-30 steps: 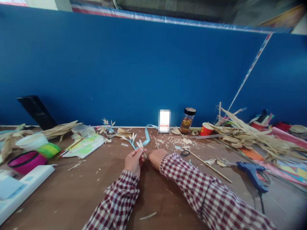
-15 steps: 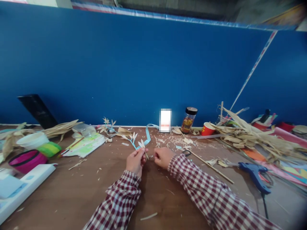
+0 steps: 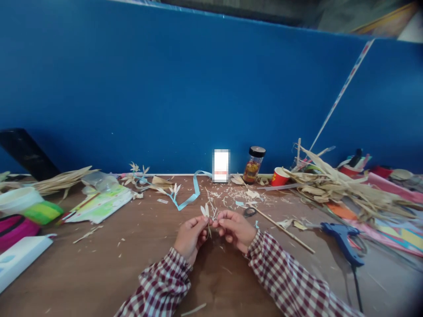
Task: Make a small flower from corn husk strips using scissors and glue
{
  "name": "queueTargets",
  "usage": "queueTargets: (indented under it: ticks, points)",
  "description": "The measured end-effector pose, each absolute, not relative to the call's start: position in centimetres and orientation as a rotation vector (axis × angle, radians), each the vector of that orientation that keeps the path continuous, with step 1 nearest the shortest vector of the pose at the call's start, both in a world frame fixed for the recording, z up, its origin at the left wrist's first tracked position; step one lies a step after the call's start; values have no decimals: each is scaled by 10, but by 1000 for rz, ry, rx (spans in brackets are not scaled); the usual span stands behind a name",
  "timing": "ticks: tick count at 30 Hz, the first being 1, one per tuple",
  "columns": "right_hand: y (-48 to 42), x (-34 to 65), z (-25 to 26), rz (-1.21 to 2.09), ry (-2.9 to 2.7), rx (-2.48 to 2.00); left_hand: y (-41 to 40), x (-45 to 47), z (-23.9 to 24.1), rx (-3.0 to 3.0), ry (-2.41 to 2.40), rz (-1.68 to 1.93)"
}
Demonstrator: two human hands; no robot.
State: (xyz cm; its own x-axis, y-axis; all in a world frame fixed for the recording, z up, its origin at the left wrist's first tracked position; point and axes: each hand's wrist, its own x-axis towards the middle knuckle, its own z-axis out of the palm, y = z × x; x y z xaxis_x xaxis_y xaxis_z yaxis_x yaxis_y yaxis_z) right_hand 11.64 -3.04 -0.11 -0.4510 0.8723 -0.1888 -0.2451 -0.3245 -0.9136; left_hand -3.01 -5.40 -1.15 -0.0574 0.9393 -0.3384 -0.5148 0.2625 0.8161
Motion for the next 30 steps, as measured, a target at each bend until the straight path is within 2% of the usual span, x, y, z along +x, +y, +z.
queueTargets:
  ticks: [11,20,25,27,30]
  points:
    - [-31,119,-14,1562,-1350,-1011,-55,-27,-11,578,1071,1218]
    - [-28,143,21,1188,-1498,-1111,-55,-30,-4,525,1115,1246]
    - [-34,155,18,1050,-1605,-1138,-53,-31,-8,547,1108,1281]
    - [-42,159,13,883,-1775,-1197,-52,-31,-9,560,1108,1290]
    - [-55,165,3,454,-2203,-1219,-52,-29,-10,606,1111,1282]
